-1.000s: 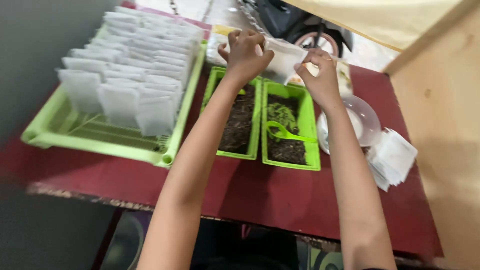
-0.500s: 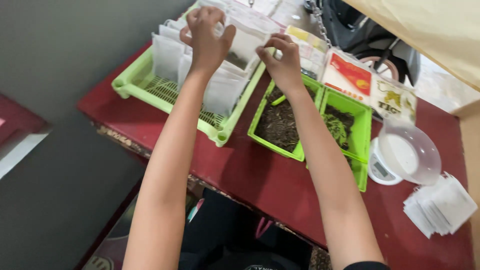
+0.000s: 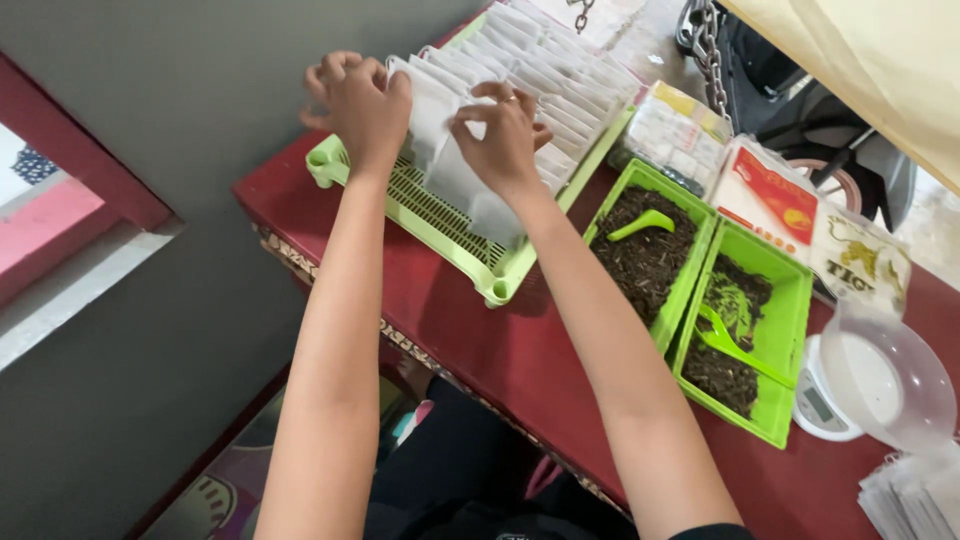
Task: Filling small white bags with tea leaves using a scoop and weighing them on a digital scale
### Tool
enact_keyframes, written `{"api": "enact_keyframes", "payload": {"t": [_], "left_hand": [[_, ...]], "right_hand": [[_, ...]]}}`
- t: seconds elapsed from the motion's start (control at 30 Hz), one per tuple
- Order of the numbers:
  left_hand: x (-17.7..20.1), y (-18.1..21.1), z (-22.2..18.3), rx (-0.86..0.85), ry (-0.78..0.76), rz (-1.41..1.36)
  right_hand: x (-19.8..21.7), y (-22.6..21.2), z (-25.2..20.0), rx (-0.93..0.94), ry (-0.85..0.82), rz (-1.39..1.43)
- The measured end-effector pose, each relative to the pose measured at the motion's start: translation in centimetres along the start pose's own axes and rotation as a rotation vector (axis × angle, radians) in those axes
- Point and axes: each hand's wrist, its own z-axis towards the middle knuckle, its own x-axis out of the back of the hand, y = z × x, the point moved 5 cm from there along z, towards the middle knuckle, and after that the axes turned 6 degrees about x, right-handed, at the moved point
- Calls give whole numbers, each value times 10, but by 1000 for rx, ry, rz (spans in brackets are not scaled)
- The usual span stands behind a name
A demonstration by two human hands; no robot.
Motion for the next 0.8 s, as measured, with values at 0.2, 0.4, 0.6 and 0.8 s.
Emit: {"api": "enact_keyframes", "payload": {"t": [0.2,0.4,0.6,0.8], "left_hand": [[-16,-30,8,-37,-74,147],[-24,-29,8,-30,-102,164],[-25,-15,3,-89,12,85],[-28,18,-12,-87,-87,46]], "right_hand": [[-34,-7,-5,-142,-166,-155],[-27,-7,-5,-241,-168,-221],[-6,-4,-6,-220,-104,-216],[26,2,-16,-183,-15,-217]]}}
